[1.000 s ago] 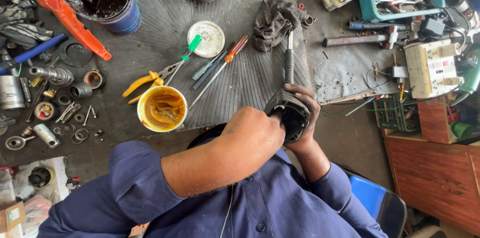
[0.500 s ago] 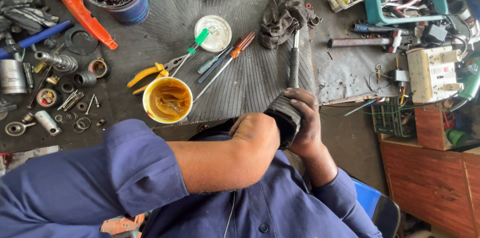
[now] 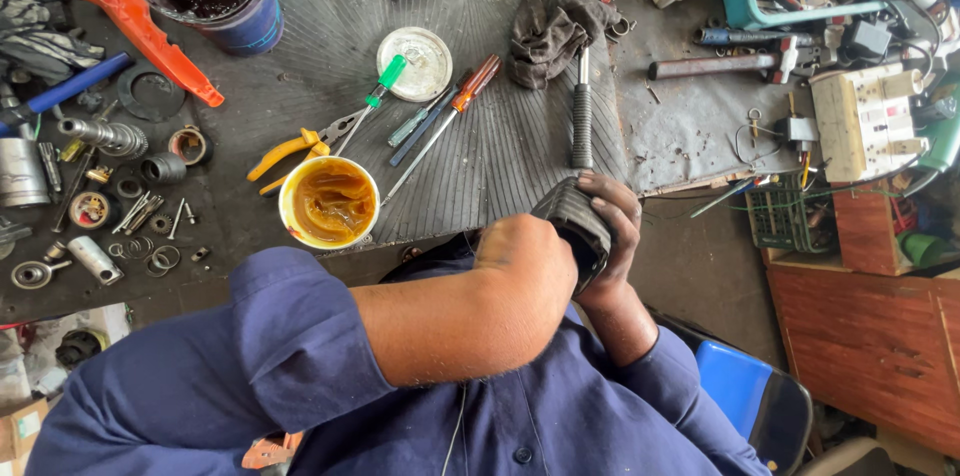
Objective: The person cleans a cylindrical metal housing, then inserts a bearing and a cylindrical component into it. They use a rubber mallet to tap the components into place and a screwdriver to adjust internal parts. The person repeatedly checks the fit and alignment of the components.
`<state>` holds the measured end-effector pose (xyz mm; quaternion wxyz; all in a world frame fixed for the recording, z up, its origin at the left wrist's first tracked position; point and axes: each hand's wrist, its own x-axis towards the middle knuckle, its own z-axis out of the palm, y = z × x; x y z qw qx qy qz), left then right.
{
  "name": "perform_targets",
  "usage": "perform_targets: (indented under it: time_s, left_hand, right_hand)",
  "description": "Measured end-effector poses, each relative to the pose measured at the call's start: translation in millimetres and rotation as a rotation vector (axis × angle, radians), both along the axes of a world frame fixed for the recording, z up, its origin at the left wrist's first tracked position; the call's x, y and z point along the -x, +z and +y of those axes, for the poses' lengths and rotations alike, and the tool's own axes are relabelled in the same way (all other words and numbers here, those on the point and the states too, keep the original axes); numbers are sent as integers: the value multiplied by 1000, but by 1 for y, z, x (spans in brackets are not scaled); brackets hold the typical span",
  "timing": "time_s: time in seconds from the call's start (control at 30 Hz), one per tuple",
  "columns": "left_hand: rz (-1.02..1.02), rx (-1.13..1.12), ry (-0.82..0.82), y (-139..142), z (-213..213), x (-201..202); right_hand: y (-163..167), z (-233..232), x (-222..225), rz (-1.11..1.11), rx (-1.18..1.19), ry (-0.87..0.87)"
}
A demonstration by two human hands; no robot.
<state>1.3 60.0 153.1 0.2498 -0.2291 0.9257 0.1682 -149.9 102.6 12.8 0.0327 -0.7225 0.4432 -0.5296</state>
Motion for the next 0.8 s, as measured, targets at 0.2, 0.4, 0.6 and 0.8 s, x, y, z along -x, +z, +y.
perform_targets:
  time_s: [0.2, 0.4, 0.6, 0.8]
  left_hand:
    - [539, 107, -86, 19, -9, -33]
    - [1111, 186, 13, 36, -29, -87]
    - [1215, 93, 351, -2, -24, -67]
    - [1203, -89, 439, -25, -23, -35]
  right_hand:
    - [-30, -7, 1, -656, -184, 49]
    - [-8, 5, 5, -539, -213, 184]
    - [15, -17, 2, -482, -126, 238]
    - [16, -37, 26, -490, -119, 341]
